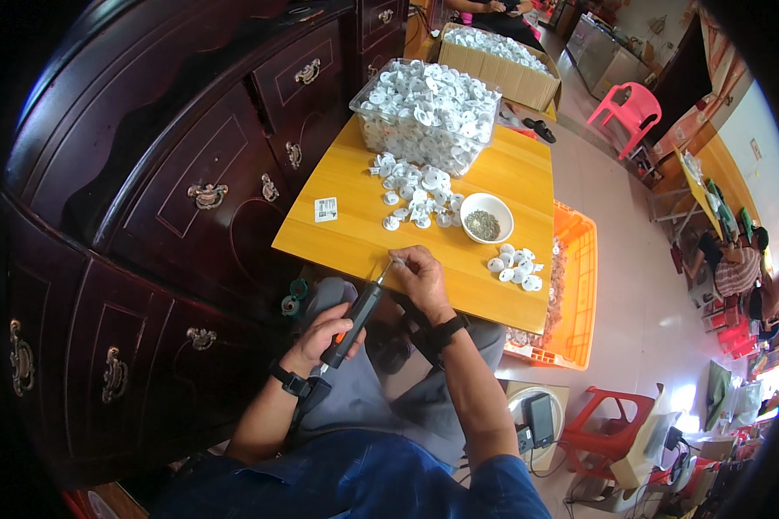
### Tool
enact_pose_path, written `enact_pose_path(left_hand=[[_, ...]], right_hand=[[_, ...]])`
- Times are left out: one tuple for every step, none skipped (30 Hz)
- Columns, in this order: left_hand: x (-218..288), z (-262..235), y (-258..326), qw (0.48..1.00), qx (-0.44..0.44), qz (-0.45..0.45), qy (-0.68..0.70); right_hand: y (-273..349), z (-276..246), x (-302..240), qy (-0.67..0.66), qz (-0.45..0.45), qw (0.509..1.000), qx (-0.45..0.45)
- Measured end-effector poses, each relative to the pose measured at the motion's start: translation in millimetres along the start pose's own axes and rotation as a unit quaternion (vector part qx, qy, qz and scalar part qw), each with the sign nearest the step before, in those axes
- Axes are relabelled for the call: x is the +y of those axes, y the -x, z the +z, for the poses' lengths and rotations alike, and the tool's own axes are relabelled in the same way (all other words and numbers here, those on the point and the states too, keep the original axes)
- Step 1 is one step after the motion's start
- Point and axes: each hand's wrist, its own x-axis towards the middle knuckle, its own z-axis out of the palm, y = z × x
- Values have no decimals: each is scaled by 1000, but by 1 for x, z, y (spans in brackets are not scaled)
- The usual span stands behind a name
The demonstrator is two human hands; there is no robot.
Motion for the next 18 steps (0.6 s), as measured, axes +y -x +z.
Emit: enact_pose_path(left_hand=[[0, 0, -1, 1000, -8, 5, 3], [0, 0, 0, 1000, -7, 4, 2], [0, 0, 0, 1000, -4, 2, 6], [1, 0, 1, 1000, -1, 0, 10], [1, 0, 0, 1000, -1, -1, 10], [1, 1, 0, 1000, 0, 0, 5], [1, 1, 0, 1000, 2, 1, -1], [1, 1, 0, 1000, 2, 1, -1], [0, 1, 0, 1000, 6, 1, -9], [0, 0, 0, 1000, 10, 2, -18], [1, 2, -1, 1000, 8, 1, -18], [3, 4, 0, 1000, 11, -2, -16], [4, 5, 0, 1000, 15, -5, -14], [4, 5, 0, 1000, 15, -5, -14], [4, 5, 0, 1000, 16, -6, -15], [4, 5, 0, 1000, 18, -7, -15], [4, 4, 1, 1000, 18, -6, -15], [3, 3, 1, 1000, 17, -5, -19]], right_hand=[[0, -1, 2, -8, 6, 1000, -1], [0, 0, 1, -17, 13, 1000, -3], [0, 0, 0, -18, 13, 1000, -4], [0, 0, -1, -14, 8, 1000, -3], [0, 0, -1, -10, 3, 1000, -2], [0, 0, -2, -10, 4, 1000, -2], [0, -1, -2, 1, 7, 1000, -5], [0, -1, -2, 11, 10, 1000, -8], [0, 0, -1, 10, 10, 1000, -8], [0, 1, -1, -8, 23, 1000, -8], [0, 0, -2, -25, 36, 999, -7], [0, 0, -3, -25, 36, 999, -5], [0, -1, -3, -20, 35, 999, -7], [0, -1, -4, -16, 34, 999, -9], [0, 0, -5, -16, 33, 999, -9], [-1, 1, -5, -31, 36, 999, -11], [-1, 1, -4, -46, 39, 998, -13], [-1, 2, -2, -45, 39, 998, -13]])
